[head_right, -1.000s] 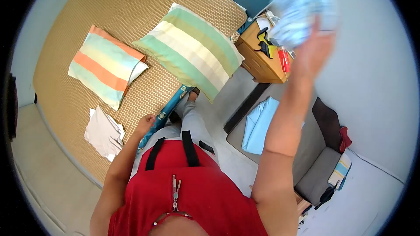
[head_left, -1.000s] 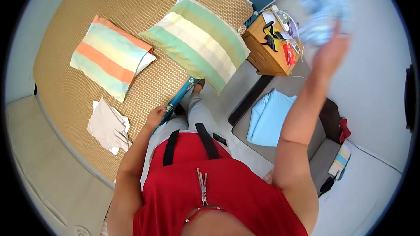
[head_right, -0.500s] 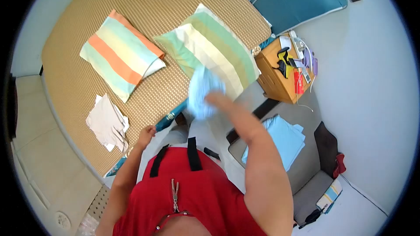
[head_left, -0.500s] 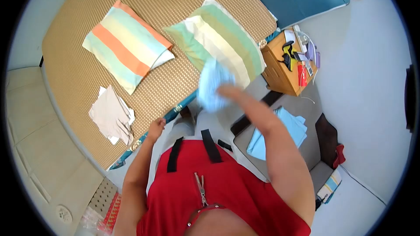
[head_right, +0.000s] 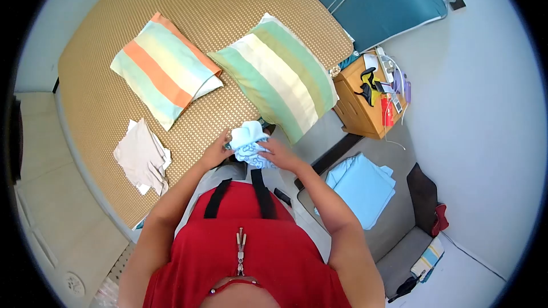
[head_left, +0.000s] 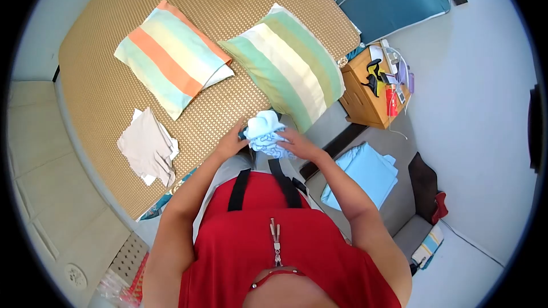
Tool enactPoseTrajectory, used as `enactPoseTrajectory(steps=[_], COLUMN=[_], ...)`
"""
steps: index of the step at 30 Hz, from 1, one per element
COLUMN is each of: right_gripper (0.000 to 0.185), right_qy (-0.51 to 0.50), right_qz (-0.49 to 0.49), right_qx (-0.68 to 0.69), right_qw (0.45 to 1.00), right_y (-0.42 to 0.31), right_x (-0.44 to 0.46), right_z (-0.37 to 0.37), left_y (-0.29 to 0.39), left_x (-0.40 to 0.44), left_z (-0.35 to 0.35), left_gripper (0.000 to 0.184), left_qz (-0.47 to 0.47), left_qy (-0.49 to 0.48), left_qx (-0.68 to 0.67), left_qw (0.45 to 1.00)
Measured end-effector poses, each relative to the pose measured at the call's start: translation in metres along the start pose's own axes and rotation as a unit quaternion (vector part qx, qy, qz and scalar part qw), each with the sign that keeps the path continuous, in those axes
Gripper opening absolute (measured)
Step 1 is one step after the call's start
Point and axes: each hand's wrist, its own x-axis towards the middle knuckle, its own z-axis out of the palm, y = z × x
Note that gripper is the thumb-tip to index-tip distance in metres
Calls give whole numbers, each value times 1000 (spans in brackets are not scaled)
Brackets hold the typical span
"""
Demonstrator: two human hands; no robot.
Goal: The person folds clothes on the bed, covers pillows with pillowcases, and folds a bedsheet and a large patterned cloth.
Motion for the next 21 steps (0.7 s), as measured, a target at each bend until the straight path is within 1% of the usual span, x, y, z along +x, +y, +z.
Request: enactPoseTrajectory(steps=[1, 2, 4, 5, 6, 7, 8, 10, 11, 13, 15, 16, 17, 18, 19, 20, 21], right_gripper=[39, 39, 39, 39, 38, 38, 37, 33, 31, 27, 23, 22, 22, 21, 21, 20, 20], right_qy=[16, 36, 72, 153, 186, 219, 253, 327, 364, 371, 388, 390, 390, 391, 394, 376, 357], right_qz=[-28, -13, 16, -15, 26, 66, 103, 107, 108, 125, 125, 130, 134, 138, 134, 138, 141], right_qx=[0, 19, 60, 92, 166, 238, 305, 280, 266, 270, 292, 307, 322, 337, 344, 321, 297], right_qw=[999, 999, 995, 984, 968, 944, 912, 896, 886, 880, 865, 858, 852, 845, 842, 858, 874], right_y=[-2, -13, -31, -26, -28, -31, -33, -26, -23, -26, -48, -40, -29, -18, -28, -27, -24], right_x=[0, -1, -3, -4, -6, -6, -5, -4, -5, -14, -20, -21, -23, -24, -24, -23, -23], right_z=[-3, -9, -12, -5, -2, -2, -5, -7, -10, -21, -31, -33, -37, -37, -37, -35, -34], left_y=[9, -1, -21, -14, 3, 24, 26, 29, 31, 36, 43, 46, 49, 53, 58, 70, 82], left_x=[6, 15, 37, 40, 39, 34, 35, 38, 37, 33, 29, 27, 25, 23, 20, 15, 7], left_z=[-1, 6, 5, -2, -11, -24, -31, -47, -53, -64, -76, -83, -90, -94, -96, -100, -106], left_gripper=[80, 75, 57, 46, 37, 27, 26, 24, 23, 21, 20, 20, 20, 19, 18, 17, 16], left_qz=[8, 51, 40, 30, 19, -15, -15, -10, 13, 59, 71, 77, 52, 76, 100, 122, 114], left_qy=[5, 46, 17, 25, 32, 47, 60, 85, 106, 149, 193, 216, 201, 213, 226, 239, 202], left_qx=[-16, -22, 18, 8, -2, -30, -50, -88, -107, -146, -118, -104, -137, -142, -148, -154, -151], left_qw=[1000, 997, 999, 999, 999, 998, 997, 992, 988, 976, 971, 968, 969, 964, 958, 951, 961])
